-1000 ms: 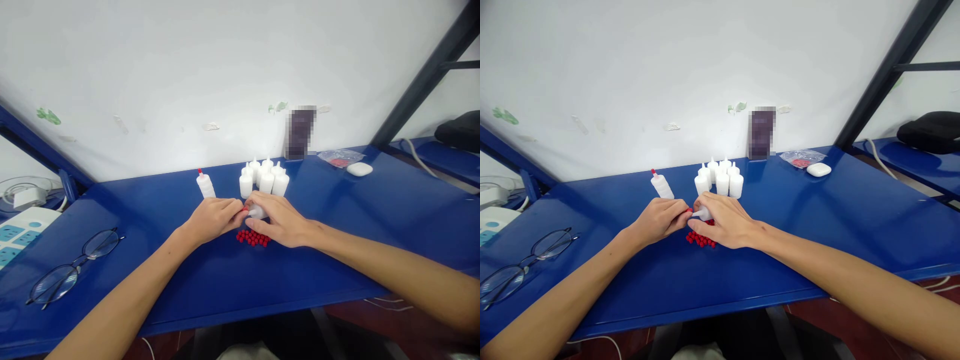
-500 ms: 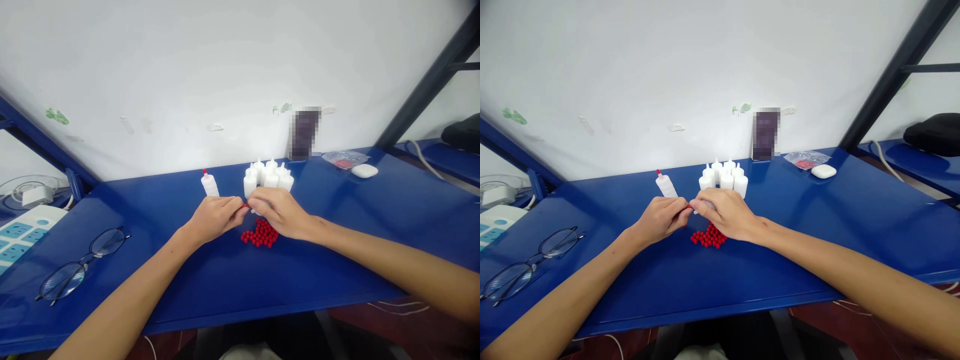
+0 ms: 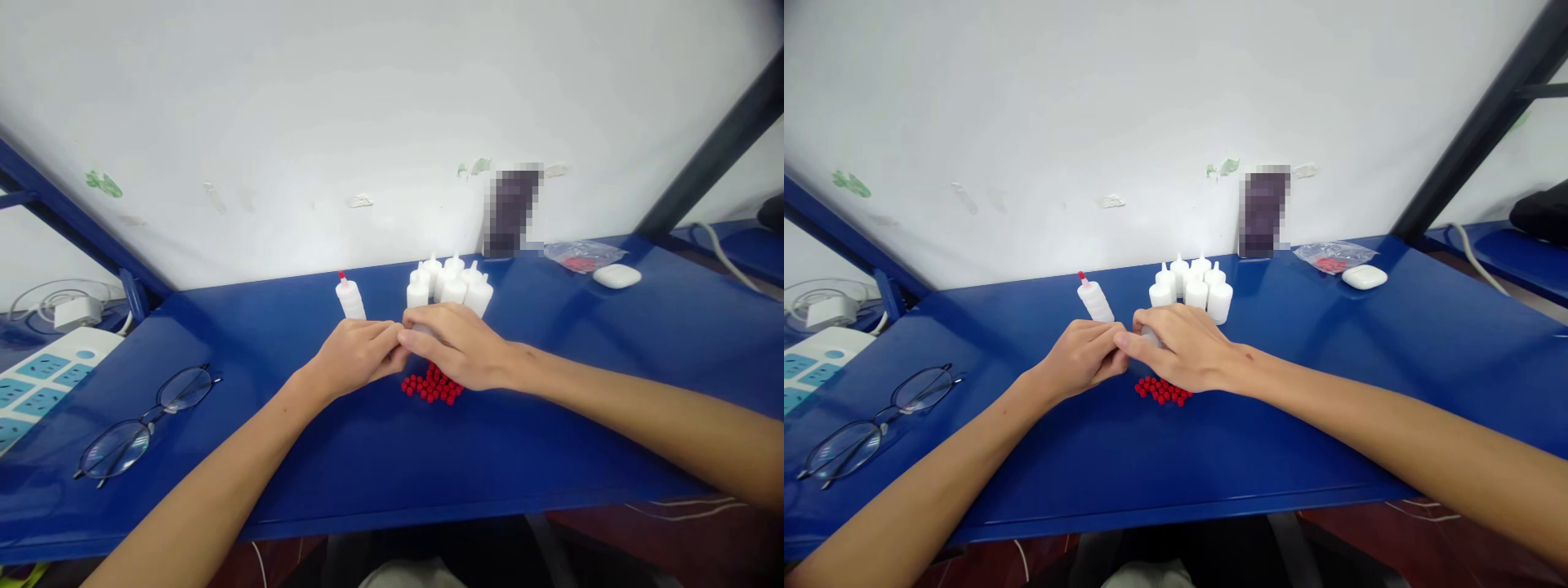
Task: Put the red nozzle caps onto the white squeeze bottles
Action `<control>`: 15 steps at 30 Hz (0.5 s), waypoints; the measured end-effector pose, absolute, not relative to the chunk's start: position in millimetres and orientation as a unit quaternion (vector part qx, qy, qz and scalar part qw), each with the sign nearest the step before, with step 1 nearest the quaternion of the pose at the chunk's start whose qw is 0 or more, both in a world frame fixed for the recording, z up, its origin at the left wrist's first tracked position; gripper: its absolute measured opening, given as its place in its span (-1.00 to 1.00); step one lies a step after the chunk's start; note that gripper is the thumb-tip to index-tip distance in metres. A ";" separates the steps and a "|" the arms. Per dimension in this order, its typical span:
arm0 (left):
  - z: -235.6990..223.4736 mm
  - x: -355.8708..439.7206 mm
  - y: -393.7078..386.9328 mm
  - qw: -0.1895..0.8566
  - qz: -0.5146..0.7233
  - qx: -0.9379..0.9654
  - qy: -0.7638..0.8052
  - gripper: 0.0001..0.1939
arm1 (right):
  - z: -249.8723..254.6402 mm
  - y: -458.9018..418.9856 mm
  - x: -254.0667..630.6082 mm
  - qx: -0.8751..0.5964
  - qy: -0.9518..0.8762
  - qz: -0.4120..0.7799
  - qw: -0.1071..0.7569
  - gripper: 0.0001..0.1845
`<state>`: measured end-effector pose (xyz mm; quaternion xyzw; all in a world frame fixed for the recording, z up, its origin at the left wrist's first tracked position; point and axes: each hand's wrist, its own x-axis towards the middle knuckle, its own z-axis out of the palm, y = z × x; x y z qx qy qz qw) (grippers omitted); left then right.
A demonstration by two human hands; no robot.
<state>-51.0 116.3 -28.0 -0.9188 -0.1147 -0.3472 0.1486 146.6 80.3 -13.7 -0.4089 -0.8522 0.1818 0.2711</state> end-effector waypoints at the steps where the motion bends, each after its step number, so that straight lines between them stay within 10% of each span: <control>1: -27.5 -51.2 116.0 0.147 -0.343 -0.921 -0.110 -0.73 | -13.4 81.2 146.9 -0.401 -0.857 0.186 0.265 -0.51; 15: -37.3 -57.7 113.1 -0.022 -0.358 -0.924 -0.133 -0.72 | -6.9 80.1 128.5 -0.408 -0.852 0.204 0.258 -0.60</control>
